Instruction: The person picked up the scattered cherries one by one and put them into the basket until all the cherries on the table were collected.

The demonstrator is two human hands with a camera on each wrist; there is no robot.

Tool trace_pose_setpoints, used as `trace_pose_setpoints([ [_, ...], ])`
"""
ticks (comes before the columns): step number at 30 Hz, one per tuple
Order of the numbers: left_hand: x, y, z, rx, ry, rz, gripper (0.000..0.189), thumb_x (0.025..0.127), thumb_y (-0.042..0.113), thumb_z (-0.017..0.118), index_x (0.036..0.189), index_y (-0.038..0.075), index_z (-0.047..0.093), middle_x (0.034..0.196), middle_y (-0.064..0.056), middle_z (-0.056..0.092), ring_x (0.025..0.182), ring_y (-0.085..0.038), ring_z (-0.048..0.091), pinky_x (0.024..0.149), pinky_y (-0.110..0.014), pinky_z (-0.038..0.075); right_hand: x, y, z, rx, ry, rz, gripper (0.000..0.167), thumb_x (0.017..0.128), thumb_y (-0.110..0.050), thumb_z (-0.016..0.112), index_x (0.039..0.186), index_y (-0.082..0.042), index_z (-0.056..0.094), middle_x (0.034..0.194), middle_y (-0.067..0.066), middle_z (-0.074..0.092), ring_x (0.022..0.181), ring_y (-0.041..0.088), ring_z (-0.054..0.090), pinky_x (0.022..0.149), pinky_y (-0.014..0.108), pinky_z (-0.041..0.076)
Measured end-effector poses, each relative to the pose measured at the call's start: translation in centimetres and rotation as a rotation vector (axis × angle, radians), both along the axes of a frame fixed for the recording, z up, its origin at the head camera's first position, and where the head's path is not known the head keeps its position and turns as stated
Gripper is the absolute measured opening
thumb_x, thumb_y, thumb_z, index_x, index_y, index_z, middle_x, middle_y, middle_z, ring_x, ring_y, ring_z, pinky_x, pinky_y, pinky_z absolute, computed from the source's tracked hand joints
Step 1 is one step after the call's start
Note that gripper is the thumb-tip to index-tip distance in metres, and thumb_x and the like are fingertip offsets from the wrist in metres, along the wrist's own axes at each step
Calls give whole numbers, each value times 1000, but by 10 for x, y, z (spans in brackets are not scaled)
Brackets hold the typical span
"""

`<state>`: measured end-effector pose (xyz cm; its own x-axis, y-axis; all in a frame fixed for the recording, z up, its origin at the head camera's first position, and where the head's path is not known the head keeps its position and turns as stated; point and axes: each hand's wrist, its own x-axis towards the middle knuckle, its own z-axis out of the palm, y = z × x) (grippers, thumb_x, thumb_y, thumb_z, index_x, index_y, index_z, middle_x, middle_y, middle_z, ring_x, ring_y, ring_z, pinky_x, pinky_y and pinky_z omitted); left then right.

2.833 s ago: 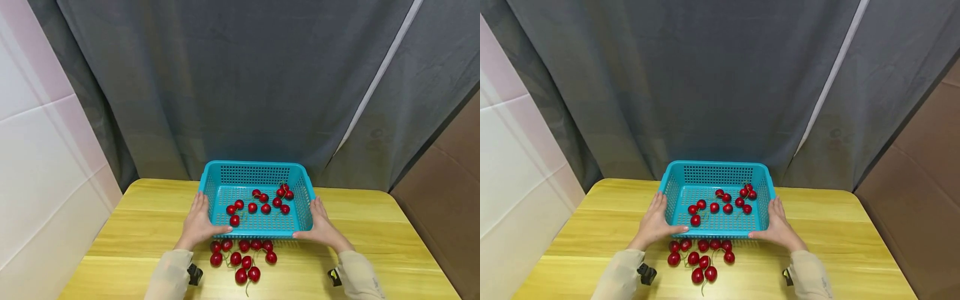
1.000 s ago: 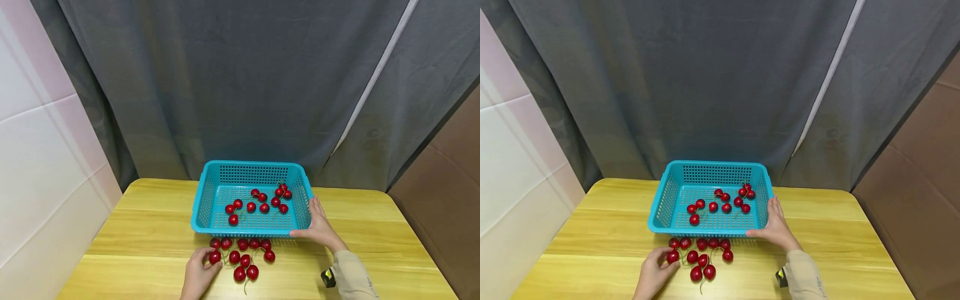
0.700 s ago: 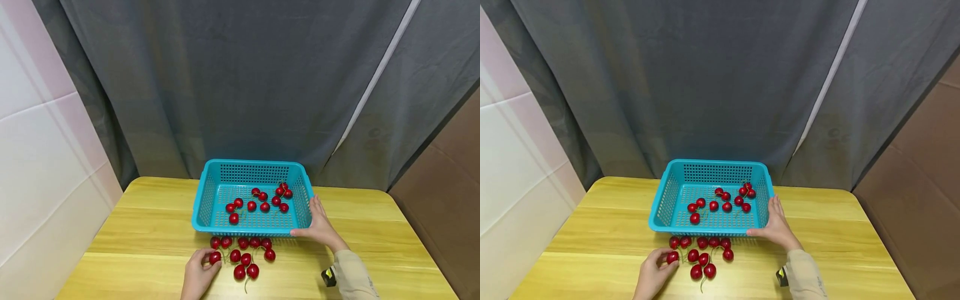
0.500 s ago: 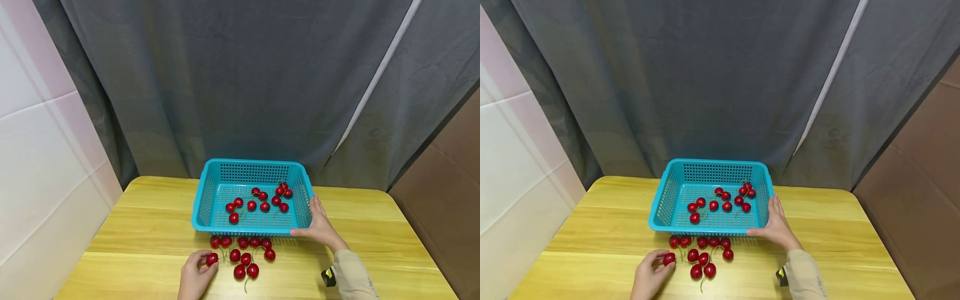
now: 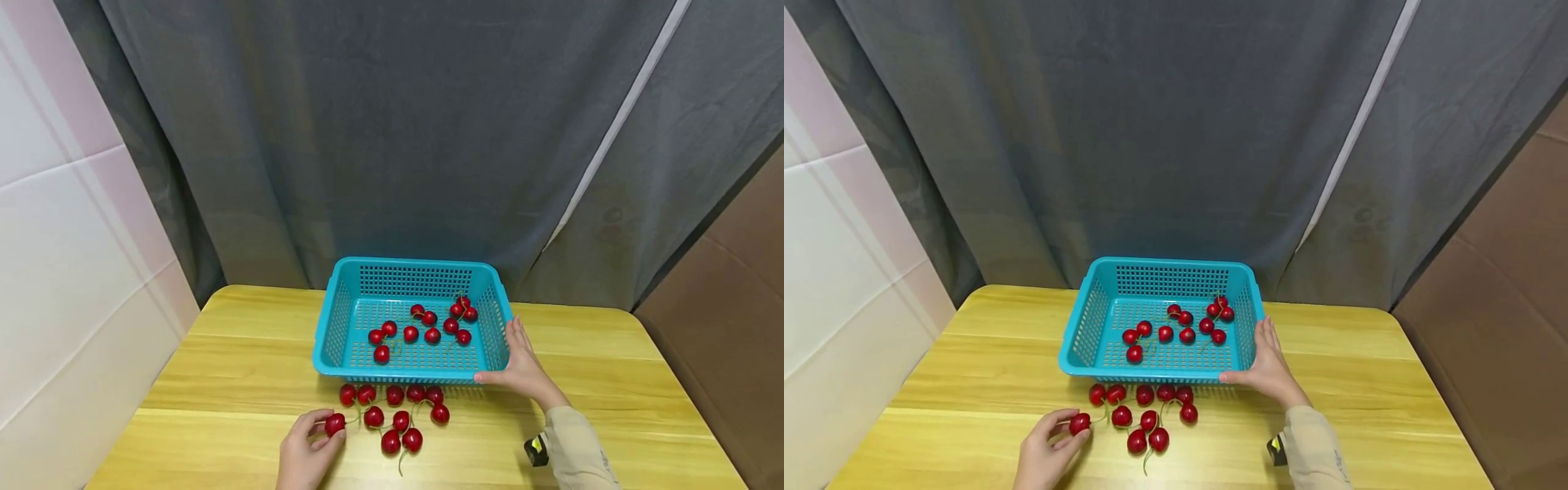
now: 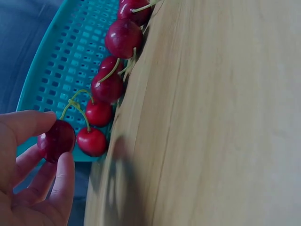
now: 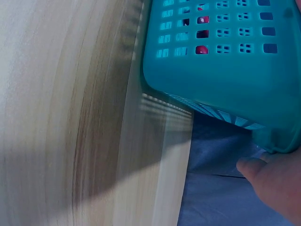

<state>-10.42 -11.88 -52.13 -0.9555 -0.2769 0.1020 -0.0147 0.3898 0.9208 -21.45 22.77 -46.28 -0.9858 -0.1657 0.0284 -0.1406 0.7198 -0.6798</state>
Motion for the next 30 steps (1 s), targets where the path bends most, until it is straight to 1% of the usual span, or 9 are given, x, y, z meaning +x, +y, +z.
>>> trace_pose_setpoints([
  [2,2,-1,1,-11,13,4,32,67,-3,74,97,-1,63,96,-12,60,84,-22,62,65,-18,53,0,0,0,0,4,3,122,61,-42,81,141,10,4,149,24,-7,136,42,-4,105,60,10],
  [8,5,-6,3,-84,91,11,33,64,-5,76,95,-2,66,92,-12,61,79,-18,62,63,-18,53,-1,0,-1,0,0,1,122,62,-41,81,141,9,3,149,23,-8,136,42,-5,105,60,10],
  [10,5,-7,3,-100,82,14,32,64,-4,77,95,-1,67,91,-11,62,78,-16,62,63,-18,53,-1,1,0,1,-1,-1,122,62,-41,81,141,9,3,149,23,-8,136,42,-5,105,60,10],
  [15,7,-12,-1,-116,40,-4,32,65,-3,76,95,-2,67,91,-10,62,76,-13,62,63,-17,53,-1,0,0,-2,-7,2,121,62,-40,80,141,9,3,149,23,-9,136,41,-5,105,60,9],
  [18,10,-15,0,-130,39,-4,32,64,-4,76,95,0,68,91,-9,63,75,-13,63,64,-16,52,0,0,0,-8,-6,4,120,63,-39,81,141,10,3,149,23,-9,136,41,-6,105,60,9],
  [22,15,-20,7,-161,47,-3,32,64,-2,77,95,1,68,92,-10,63,77,-16,63,63,-17,52,0,0,0,-8,1,4,120,63,-38,81,141,10,3,149,23,-8,136,41,-5,105,60,9],
  [24,18,-22,12,-165,50,-2,32,65,0,78,95,1,68,92,-10,63,77,-14,63,63,-18,53,0,0,1,-6,1,5,121,62,-39,81,141,9,3,149,23,-9,136,41,-5,105,60,9],
  [28,23,-25,24,-134,72,19,33,64,-4,77,95,1,67,91,-10,63,75,-4,60,62,-17,53,0,0,1,-3,-4,5,121,63,-40,80,141,8,2,149,22,-9,136,41,-6,105,61,9],
  [30,25,-26,32,-118,81,40,33,63,-6,76,94,0,67,91,-9,62,75,1,58,62,-16,52,0,0,0,-5,-5,3,121,63,-39,81,141,8,2,149,22,-10,136,41,-6,105,61,9],
])
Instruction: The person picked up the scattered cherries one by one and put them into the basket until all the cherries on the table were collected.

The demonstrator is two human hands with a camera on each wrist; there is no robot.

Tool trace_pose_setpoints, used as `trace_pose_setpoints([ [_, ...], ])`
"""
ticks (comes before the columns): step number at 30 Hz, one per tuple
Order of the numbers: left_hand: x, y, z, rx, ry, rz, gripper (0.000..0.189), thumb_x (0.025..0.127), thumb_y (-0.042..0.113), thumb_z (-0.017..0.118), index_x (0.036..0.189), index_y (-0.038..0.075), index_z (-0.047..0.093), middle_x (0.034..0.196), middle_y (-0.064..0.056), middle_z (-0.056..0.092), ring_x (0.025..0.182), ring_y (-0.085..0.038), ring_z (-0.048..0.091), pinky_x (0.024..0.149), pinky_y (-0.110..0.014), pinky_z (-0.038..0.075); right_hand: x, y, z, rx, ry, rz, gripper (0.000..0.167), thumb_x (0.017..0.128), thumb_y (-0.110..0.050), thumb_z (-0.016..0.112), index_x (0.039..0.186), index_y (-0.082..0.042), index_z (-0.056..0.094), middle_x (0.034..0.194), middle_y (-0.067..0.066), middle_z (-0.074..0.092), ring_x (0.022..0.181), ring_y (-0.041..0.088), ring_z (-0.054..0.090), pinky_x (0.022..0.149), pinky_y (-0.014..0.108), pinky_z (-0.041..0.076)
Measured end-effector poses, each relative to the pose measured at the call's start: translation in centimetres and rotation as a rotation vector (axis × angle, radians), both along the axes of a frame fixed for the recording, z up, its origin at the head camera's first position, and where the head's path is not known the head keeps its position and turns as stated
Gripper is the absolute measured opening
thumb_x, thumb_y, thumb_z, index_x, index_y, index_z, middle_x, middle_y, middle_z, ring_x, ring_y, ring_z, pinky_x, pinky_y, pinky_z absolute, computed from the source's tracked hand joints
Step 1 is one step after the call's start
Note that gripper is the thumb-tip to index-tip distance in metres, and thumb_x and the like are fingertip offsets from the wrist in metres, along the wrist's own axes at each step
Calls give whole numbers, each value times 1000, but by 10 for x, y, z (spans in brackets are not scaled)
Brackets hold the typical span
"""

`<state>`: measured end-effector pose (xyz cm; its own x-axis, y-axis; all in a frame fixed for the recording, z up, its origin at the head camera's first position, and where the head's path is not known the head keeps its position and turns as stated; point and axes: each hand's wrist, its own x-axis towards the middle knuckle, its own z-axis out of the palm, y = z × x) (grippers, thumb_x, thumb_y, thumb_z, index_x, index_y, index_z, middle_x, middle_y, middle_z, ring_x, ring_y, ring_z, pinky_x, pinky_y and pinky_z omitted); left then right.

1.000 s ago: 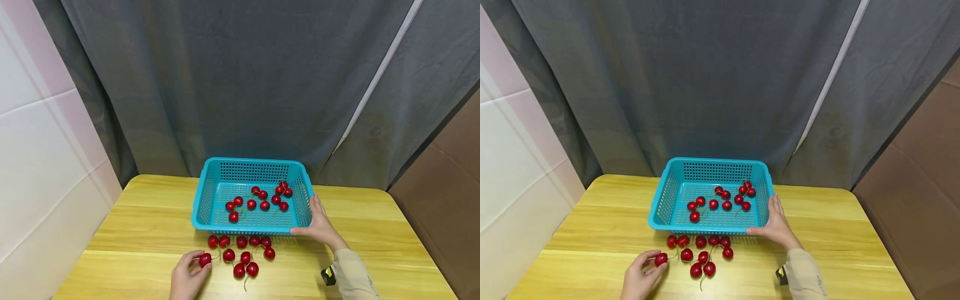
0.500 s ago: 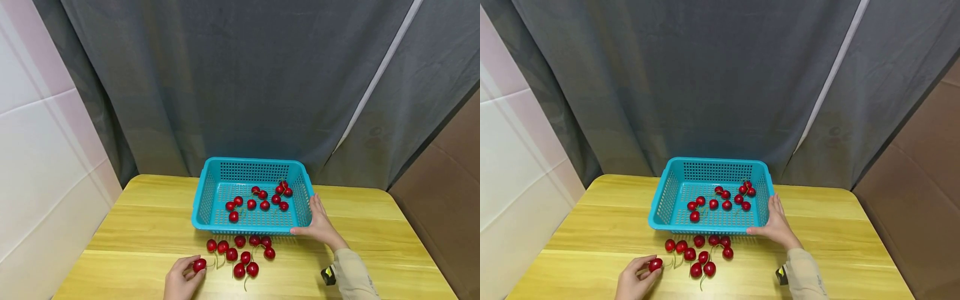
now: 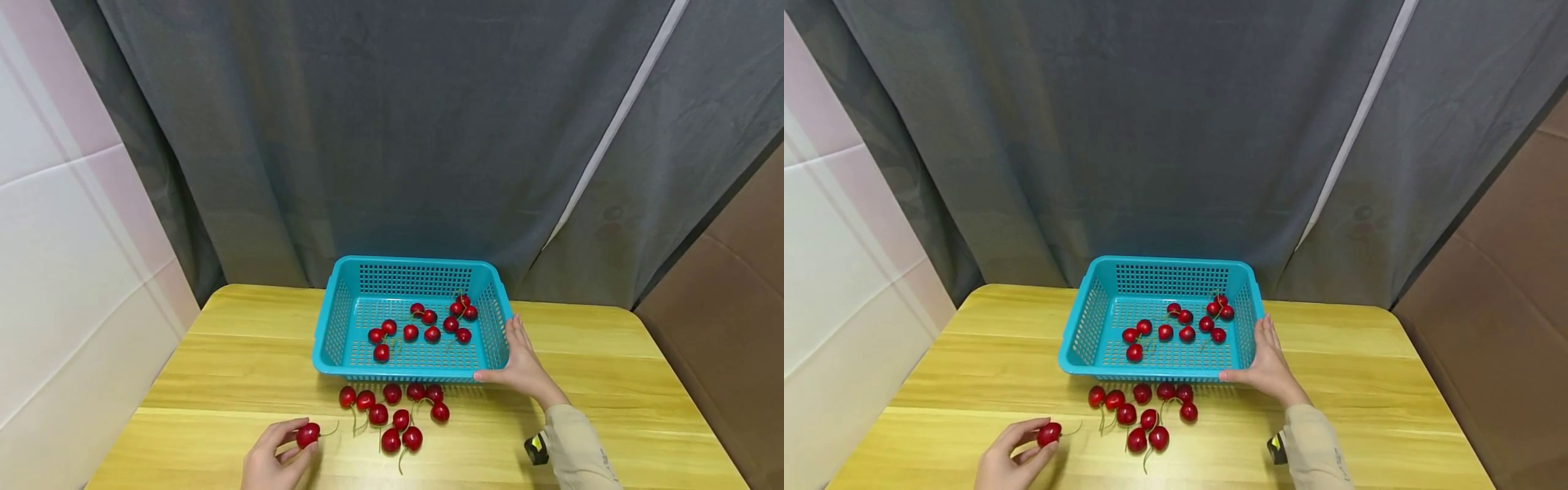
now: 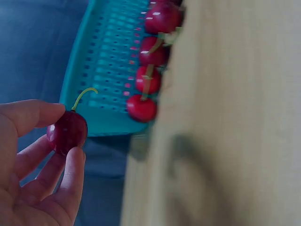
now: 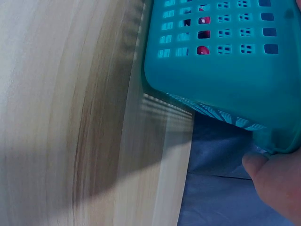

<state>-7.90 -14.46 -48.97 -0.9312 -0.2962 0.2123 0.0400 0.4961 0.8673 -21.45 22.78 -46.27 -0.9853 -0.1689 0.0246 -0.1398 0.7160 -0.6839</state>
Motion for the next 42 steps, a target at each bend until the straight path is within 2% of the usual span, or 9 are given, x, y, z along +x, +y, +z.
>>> trace_pose_setpoints([
  [6,1,1,25,48,45,48,34,64,-8,75,95,2,66,90,-7,63,76,4,56,61,-15,52,0,0,-1,-12,6,1,121,62,-39,81,141,9,3,149,23,-9,135,42,-5,105,60,10],
  [11,-4,2,42,59,88,23,34,66,-7,75,97,6,66,92,-4,62,81,5,55,64,-15,52,-1,0,-1,-15,3,-5,121,61,-40,81,141,9,3,149,23,-8,135,43,-3,105,60,11],
  [14,-12,5,48,63,167,3,35,65,-9,75,95,6,67,92,-2,62,83,4,55,65,-15,52,-1,0,-1,-16,1,-6,121,62,-40,81,141,9,3,149,23,-8,135,43,-3,105,60,11],
  [18,-27,13,52,50,280,-64,36,62,-12,75,93,3,67,92,-1,63,85,1,57,66,-18,53,-1,2,-2,-21,2,-7,122,62,-41,81,142,8,3,149,22,-9,135,43,-4,105,61,11],
  [21,-39,17,51,34,309,-120,36,63,-12,75,94,3,67,93,-3,63,86,-1,57,66,-19,53,0,2,-3,-28,-2,-7,122,62,-40,81,142,8,2,149,22,-9,135,43,-4,105,61,10],
  [26,-56,21,52,63,279,-160,34,66,-9,74,97,2,66,94,-7,62,85,-10,60,68,-19,53,0,-1,-4,-36,-11,-7,120,63,-35,81,142,7,1,149,21,-10,135,43,-4,105,60,11],
  [31,-76,21,55,68,201,-186,32,71,-2,74,101,0,64,98,-10,61,88,-22,60,71,-23,54,0,-2,-3,-34,-7,-11,119,63,-34,82,142,8,2,149,22,-10,135,42,-5,105,60,11],
  [37,-101,21,61,60,140,-231,32,74,4,73,104,2,62,102,-11,60,91,-25,60,74,-29,54,0,-2,-2,-27,-2,-11,121,62,-37,81,141,8,3,149,22,-8,135,42,-4,105,60,11],
  [42,-126,26,68,126,98,-268,33,77,9,71,107,0,61,104,-15,60,92,-27,60,76,-31,54,0,0,-2,-30,8,-12,120,62,-36,82,141,9,3,149,23,-8,135,43,-3,105,60,11],
])
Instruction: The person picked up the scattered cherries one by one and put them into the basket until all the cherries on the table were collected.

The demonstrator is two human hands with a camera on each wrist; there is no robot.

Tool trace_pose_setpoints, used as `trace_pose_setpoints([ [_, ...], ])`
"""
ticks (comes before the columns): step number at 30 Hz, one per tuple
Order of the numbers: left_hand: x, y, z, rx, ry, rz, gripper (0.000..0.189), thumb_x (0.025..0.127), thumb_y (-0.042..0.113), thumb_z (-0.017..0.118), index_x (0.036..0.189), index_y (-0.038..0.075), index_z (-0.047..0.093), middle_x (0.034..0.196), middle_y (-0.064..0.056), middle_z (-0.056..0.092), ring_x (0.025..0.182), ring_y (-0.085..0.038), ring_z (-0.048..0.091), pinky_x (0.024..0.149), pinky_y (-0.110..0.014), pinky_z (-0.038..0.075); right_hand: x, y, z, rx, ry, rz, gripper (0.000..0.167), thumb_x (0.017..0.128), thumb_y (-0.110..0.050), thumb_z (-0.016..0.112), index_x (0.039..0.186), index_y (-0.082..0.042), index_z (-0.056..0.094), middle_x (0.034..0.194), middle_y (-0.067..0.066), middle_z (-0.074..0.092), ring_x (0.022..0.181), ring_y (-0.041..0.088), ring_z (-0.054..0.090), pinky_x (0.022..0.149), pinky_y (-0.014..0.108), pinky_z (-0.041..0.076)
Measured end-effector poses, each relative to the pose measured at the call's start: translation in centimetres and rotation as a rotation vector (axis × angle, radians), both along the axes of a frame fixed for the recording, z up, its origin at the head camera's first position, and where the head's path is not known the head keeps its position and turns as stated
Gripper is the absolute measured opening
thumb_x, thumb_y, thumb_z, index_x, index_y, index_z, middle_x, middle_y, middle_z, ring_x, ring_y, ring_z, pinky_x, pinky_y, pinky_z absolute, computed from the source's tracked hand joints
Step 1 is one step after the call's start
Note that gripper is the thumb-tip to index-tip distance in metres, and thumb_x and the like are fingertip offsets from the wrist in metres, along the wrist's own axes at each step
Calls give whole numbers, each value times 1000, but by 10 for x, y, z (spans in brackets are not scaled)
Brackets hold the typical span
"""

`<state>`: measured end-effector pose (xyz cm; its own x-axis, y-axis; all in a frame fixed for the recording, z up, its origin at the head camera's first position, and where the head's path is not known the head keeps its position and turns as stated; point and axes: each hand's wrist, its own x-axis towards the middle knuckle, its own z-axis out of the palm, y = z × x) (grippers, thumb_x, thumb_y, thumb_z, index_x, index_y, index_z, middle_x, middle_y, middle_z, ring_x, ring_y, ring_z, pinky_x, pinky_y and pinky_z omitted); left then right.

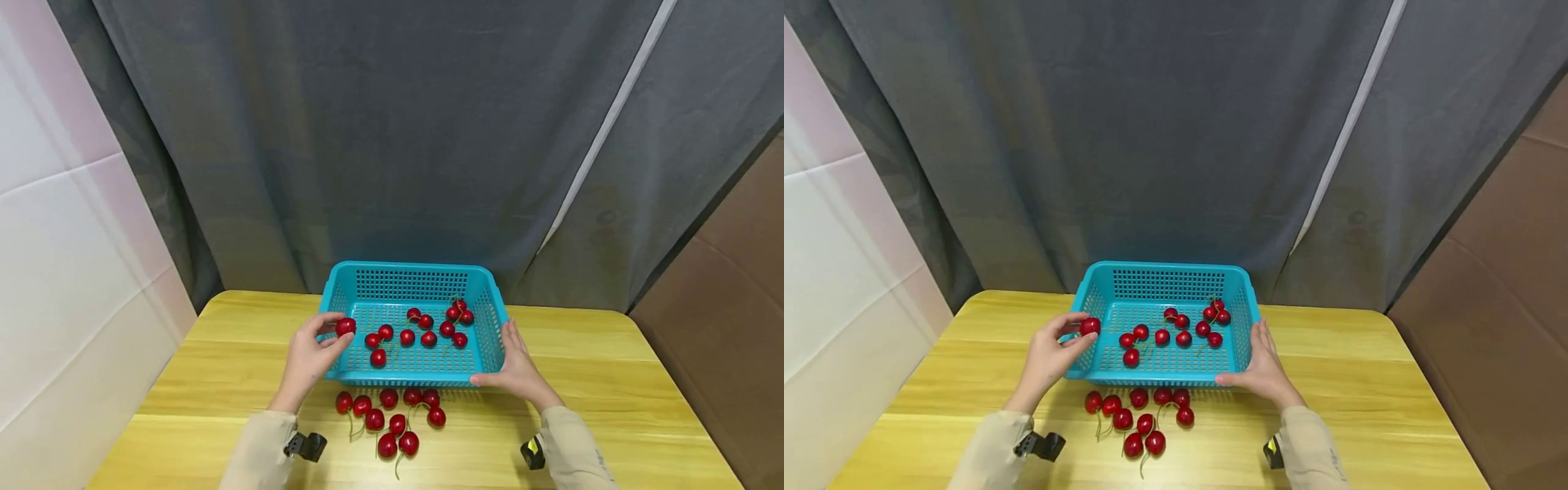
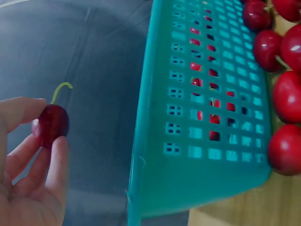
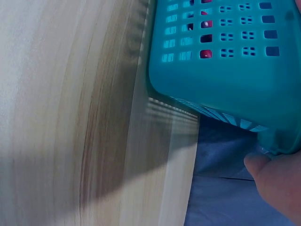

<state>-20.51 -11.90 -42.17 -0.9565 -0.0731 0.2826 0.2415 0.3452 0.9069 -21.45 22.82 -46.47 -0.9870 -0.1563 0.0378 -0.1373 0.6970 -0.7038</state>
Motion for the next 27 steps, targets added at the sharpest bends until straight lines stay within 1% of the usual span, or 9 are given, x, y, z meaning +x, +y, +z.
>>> trace_pose_setpoints([
  [4,-22,2,0,21,-84,3,34,79,15,70,109,2,60,107,-15,61,95,-28,61,77,-33,54,0,-2,-1,-6,-10,-3,119,63,-34,82,141,8,3,149,23,-8,135,43,-4,105,59,10],
  [6,-32,3,-1,2,-116,10,35,79,16,70,110,4,60,108,-15,61,97,-28,61,77,-35,53,0,-2,0,-7,-17,-5,120,63,-34,82,141,8,2,149,23,-9,135,43,-4,105,59,10],
  [9,-44,4,0,-16,-138,21,36,79,17,70,111,5,58,110,-15,60,99,-30,60,79,-38,53,0,-3,1,-9,-24,-4,120,62,-34,82,141,8,2,149,23,-9,135,43,-4,105,59,10],
  [13,-61,6,3,6,-149,24,38,80,18,69,114,4,57,113,-16,59,101,-32,59,82,-41,51,0,-2,2,-6,-16,-7,120,62,-34,82,142,8,2,149,22,-9,135,43,-4,105,60,10],
  [16,-72,9,4,20,-173,35,39,81,18,68,115,3,56,115,-18,58,103,-33,59,83,-41,50,0,-1,1,-3,-14,-8,120,62,-34,82,142,8,2,149,23,-8,135,43,-4,105,60,10],
  [21,-87,12,5,5,-191,73,39,80,18,69,114,3,56,115,-18,57,104,-33,58,83,-41,50,-1,-1,0,-3,-18,-2,121,62,-35,82,142,8,2,149,23,-9,135,43,-4,105,60,10],
  [24,-94,14,5,-3,-188,86,38,80,18,69,113,3,56,113,-17,58,102,-32,60,83,-41,51,-1,-1,0,2,-22,-1,122,61,-37,82,142,7,1,149,22,-9,135,43,-4,105,59,10],
  [27,-99,17,5,-17,-178,95,38,80,17,69,112,1,57,111,-19,59,99,-32,61,83,-41,51,-1,-1,0,4,-23,-2,122,62,-36,82,142,7,1,149,22,-9,135,42,-4,105,59,10],
])
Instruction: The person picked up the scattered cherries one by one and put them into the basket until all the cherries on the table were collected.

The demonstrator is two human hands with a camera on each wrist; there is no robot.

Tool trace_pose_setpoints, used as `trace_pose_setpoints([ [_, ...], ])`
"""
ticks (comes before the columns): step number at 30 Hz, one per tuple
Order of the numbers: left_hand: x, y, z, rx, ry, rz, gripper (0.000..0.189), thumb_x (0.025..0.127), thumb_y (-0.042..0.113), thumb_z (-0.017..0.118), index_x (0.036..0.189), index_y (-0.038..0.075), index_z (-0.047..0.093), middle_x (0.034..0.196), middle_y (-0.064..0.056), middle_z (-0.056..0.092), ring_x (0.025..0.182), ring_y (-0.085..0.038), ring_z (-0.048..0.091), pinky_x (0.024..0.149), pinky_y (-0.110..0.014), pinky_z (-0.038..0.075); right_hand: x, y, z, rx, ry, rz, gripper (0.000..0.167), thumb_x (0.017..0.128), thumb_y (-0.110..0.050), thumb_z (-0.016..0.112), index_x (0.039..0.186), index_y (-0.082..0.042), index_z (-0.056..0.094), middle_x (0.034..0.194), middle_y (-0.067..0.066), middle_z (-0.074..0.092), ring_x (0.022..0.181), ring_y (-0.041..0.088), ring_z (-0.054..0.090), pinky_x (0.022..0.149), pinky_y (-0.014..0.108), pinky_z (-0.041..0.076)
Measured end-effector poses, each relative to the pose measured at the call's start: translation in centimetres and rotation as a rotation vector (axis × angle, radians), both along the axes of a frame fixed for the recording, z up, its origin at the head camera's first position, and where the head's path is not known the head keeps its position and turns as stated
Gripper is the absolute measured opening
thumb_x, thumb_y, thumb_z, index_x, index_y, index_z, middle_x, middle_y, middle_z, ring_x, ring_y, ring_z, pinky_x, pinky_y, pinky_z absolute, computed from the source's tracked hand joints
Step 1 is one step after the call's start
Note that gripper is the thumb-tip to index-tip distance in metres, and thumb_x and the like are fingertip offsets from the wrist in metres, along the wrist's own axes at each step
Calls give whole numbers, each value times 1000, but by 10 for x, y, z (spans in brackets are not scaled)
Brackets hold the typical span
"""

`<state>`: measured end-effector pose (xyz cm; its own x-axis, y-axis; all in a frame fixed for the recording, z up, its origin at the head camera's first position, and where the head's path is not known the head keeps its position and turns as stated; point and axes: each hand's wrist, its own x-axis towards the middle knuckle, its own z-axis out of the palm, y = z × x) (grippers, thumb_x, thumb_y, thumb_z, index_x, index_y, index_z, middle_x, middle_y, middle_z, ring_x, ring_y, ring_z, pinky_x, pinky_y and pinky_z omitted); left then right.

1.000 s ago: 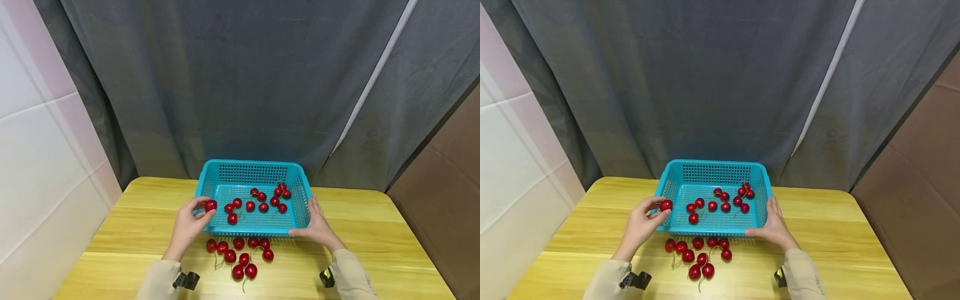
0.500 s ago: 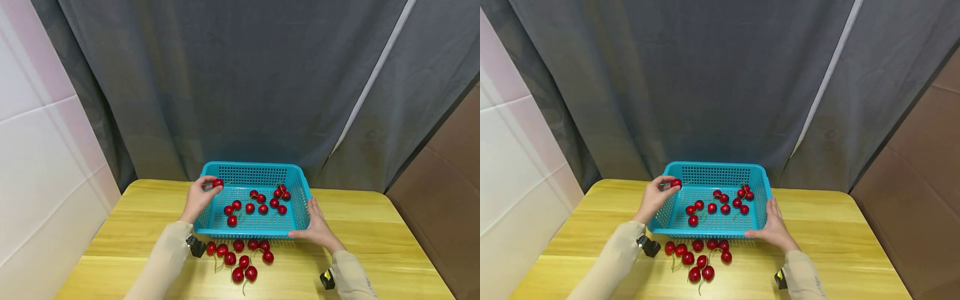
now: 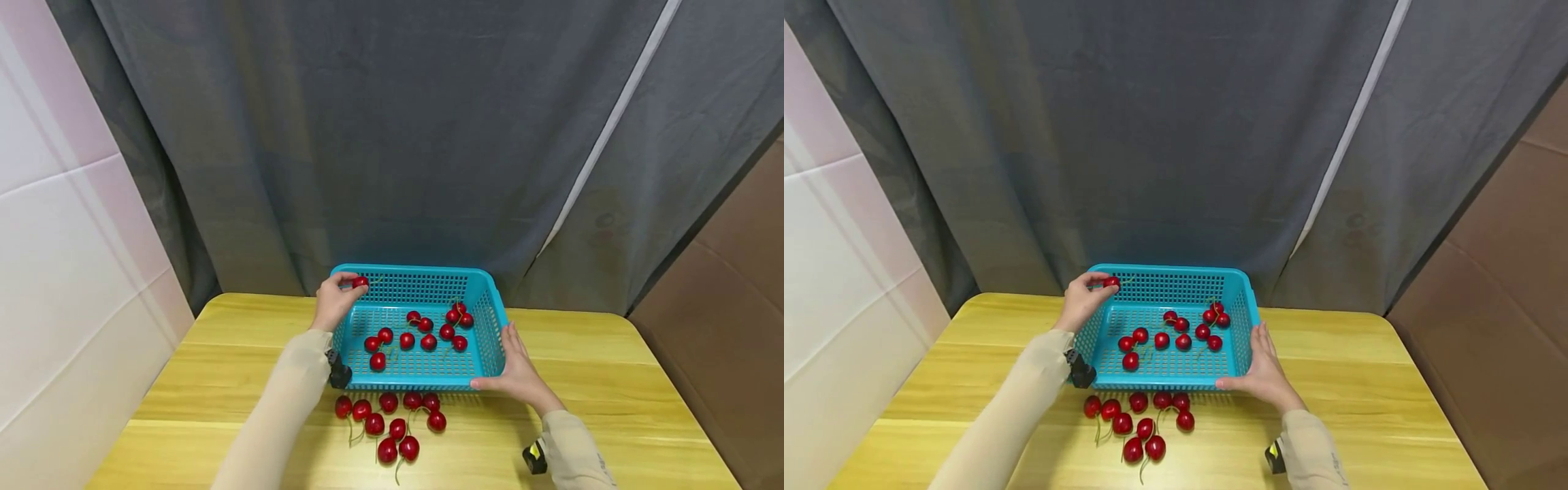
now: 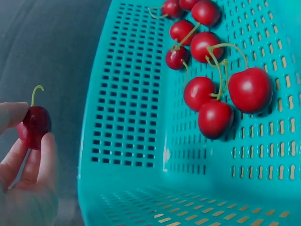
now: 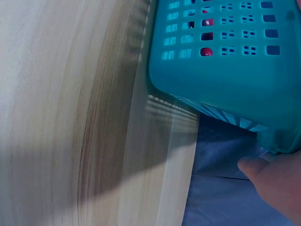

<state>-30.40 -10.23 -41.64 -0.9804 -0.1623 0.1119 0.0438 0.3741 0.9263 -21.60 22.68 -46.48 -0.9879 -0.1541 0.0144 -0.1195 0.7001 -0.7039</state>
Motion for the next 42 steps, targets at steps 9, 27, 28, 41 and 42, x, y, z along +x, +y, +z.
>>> trace_pose_setpoints([
  [9,-9,4,-6,-92,-51,56,36,80,15,69,109,-3,58,105,-21,60,96,-32,54,77,-40,51,1,0,1,-1,1,-2,124,60,-41,81,142,8,2,149,23,-9,135,43,-4,105,59,10],
  [27,-21,10,-25,-249,-175,73,33,79,16,69,102,-6,58,100,-24,62,89,-34,57,76,-42,51,-1,0,-4,-4,14,-8,125,58,-41,83,141,9,3,149,22,-8,136,42,-4,106,58,12],
  [28,-21,11,-26,-260,-180,70,33,80,16,69,102,-6,58,100,-24,62,89,-33,57,76,-41,51,-1,0,-4,-1,16,-8,125,58,-41,83,141,9,3,149,22,-8,136,42,-3,106,58,12],
  [41,-23,15,-32,-304,-234,61,30,81,10,61,107,-5,58,105,-22,61,92,-32,56,77,-41,50,-2,1,-4,13,21,-6,125,58,-44,82,141,9,5,150,22,-7,136,41,-3,106,57,13],
  [42,-24,15,-32,-305,-232,56,30,81,10,61,106,-5,58,106,-22,61,92,-31,56,77,-41,50,-2,1,-5,13,20,-7,124,58,-44,82,141,9,5,150,22,-7,136,41,-3,106,57,13],
])
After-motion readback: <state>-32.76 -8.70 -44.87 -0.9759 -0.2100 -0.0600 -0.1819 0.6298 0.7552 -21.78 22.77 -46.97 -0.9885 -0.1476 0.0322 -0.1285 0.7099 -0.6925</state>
